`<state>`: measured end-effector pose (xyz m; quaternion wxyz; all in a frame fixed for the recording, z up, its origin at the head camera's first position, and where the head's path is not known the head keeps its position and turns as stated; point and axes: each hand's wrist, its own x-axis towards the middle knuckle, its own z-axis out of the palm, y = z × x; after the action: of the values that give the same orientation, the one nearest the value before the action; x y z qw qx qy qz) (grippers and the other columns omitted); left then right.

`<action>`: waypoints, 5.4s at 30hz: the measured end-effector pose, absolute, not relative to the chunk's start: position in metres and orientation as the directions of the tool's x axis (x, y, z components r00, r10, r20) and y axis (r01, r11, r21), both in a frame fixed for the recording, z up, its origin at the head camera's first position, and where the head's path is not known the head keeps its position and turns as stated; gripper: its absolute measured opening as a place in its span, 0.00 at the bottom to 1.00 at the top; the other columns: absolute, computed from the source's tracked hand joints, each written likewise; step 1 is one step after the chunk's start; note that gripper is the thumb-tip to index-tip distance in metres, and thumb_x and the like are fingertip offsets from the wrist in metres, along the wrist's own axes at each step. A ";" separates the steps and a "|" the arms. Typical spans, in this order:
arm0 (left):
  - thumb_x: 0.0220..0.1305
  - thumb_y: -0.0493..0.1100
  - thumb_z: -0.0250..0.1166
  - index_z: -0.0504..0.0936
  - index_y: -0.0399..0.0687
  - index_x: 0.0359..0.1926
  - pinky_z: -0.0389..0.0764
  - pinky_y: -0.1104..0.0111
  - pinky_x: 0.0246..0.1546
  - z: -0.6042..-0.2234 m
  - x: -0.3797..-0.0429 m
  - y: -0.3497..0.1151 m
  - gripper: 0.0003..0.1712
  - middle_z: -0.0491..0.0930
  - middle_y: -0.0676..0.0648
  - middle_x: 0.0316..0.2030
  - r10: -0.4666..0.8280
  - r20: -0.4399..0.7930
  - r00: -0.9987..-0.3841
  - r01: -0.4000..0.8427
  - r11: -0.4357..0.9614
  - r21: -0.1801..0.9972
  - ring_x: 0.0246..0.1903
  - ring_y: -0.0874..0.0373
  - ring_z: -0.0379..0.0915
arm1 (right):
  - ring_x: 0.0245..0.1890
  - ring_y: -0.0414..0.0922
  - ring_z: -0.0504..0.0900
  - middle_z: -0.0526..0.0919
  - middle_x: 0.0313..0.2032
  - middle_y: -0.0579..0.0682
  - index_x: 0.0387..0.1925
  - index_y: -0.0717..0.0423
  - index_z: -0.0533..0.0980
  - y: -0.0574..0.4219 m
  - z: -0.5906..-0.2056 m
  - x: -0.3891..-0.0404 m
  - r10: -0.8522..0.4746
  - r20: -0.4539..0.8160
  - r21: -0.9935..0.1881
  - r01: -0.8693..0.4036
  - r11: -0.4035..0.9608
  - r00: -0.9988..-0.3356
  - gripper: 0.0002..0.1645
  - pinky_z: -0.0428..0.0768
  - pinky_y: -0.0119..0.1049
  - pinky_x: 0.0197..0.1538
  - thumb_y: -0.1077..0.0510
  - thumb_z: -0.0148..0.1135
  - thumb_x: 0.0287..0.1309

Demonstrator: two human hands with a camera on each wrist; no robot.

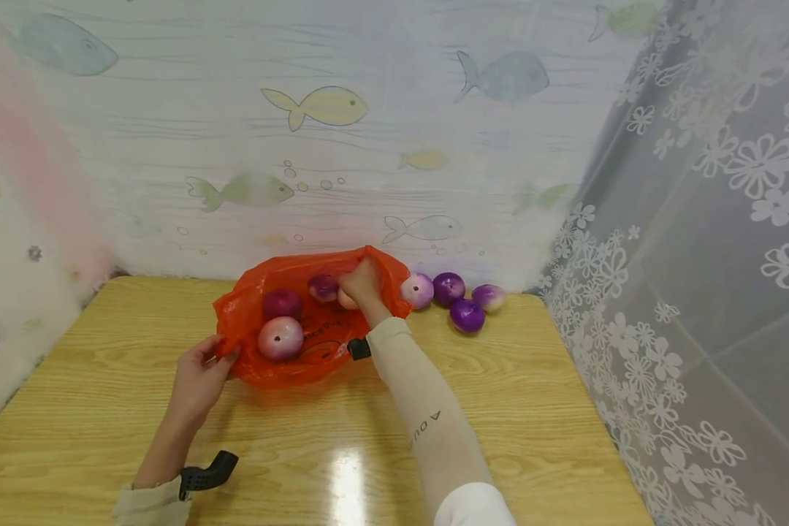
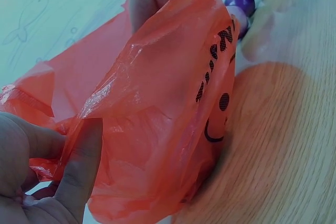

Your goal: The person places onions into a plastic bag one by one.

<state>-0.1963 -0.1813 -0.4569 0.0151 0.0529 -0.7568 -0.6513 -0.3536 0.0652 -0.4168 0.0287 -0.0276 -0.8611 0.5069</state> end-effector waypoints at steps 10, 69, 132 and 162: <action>0.78 0.36 0.52 0.70 0.33 0.65 0.82 0.80 0.41 -0.454 -0.196 -0.182 0.20 0.70 0.35 0.63 -0.097 -0.052 -0.994 -0.065 0.129 0.990 0.40 0.73 0.76 | 0.45 0.55 0.76 0.78 0.45 0.59 0.55 0.73 0.70 0.061 -0.414 -0.347 0.132 0.022 -0.913 0.034 0.407 -0.991 0.32 0.80 0.43 0.50 0.57 0.70 0.55; 0.78 0.39 0.53 0.69 0.32 0.66 0.81 0.82 0.40 -0.454 -0.195 -0.195 0.22 0.69 0.36 0.62 -0.170 -0.063 -0.983 -0.088 0.147 0.985 0.39 0.77 0.75 | 0.69 0.60 0.64 0.64 0.70 0.68 0.71 0.70 0.62 0.289 -0.502 -0.292 0.419 0.067 -0.944 0.078 0.320 -0.906 0.47 0.65 0.52 0.71 0.58 0.74 0.57; 0.77 0.37 0.54 0.70 0.30 0.64 0.82 0.80 0.38 -0.456 -0.192 -0.195 0.20 0.70 0.37 0.57 -0.170 -0.051 -0.984 -0.072 0.119 0.990 0.38 0.77 0.76 | 0.56 0.46 0.78 0.74 0.64 0.56 0.71 0.55 0.69 0.220 -0.422 -0.197 0.102 0.115 -0.977 -0.094 0.190 -0.988 0.42 0.80 0.25 0.55 0.63 0.75 0.55; 0.78 0.38 0.53 0.69 0.31 0.65 0.82 0.80 0.40 -0.459 -0.191 -0.195 0.21 0.69 0.36 0.60 -0.146 -0.055 -0.988 -0.074 0.130 0.989 0.39 0.75 0.76 | 0.62 0.51 0.77 0.76 0.64 0.50 0.70 0.44 0.71 0.101 -0.412 -0.227 -0.303 0.222 -0.916 -0.305 0.261 -0.927 0.44 0.79 0.48 0.63 0.55 0.80 0.51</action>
<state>-0.1906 -0.1946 -0.4595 0.0272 0.0733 -0.7511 -0.6555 -0.2268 0.1010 -0.4117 0.0009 0.1917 -0.7942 0.5767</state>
